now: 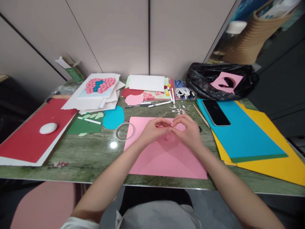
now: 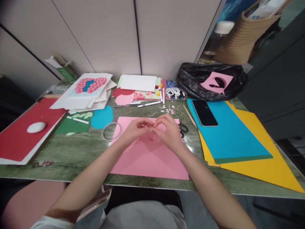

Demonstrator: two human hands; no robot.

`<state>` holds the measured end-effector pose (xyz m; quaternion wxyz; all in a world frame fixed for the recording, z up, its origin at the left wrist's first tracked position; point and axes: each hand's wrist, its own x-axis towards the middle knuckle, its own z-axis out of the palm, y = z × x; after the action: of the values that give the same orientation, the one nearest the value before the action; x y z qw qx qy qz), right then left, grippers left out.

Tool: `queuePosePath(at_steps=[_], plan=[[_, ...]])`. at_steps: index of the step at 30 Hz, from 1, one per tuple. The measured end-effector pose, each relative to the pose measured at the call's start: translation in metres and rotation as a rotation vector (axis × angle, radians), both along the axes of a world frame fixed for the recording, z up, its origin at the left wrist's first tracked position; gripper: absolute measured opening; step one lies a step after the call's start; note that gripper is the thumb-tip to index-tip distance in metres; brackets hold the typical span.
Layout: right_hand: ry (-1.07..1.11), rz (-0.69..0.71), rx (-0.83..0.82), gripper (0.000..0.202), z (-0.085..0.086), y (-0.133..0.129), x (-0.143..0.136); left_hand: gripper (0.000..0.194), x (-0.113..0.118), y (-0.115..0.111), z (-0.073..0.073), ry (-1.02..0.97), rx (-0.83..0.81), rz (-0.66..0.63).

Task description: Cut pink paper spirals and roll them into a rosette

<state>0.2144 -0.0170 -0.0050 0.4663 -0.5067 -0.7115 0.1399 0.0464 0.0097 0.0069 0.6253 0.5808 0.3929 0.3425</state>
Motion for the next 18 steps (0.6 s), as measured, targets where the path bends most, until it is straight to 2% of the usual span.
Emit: queuePosePath(at_steps=[3,6,12,18], plan=[[0.019,-0.003,-0.016,0.017,0.0018,0.0014,0.0029,0.014,-0.0001,-0.0010,0.0012,0.082,0.132,-0.003],[0.027,0.020,-0.040,0.019,0.0029,0.0023,0.0051,0.012,-0.0011,-0.0015,0.0025,0.110,0.197,-0.009],[0.022,0.034,-0.070,0.023,0.0021,0.0034,0.0070,0.015,-0.0001,-0.0031,0.0025,0.111,0.200,-0.013],[-0.010,0.051,-0.054,0.029,0.0020,0.0034,0.0060,0.018,0.0017,-0.0057,0.0027,0.133,0.109,0.013]])
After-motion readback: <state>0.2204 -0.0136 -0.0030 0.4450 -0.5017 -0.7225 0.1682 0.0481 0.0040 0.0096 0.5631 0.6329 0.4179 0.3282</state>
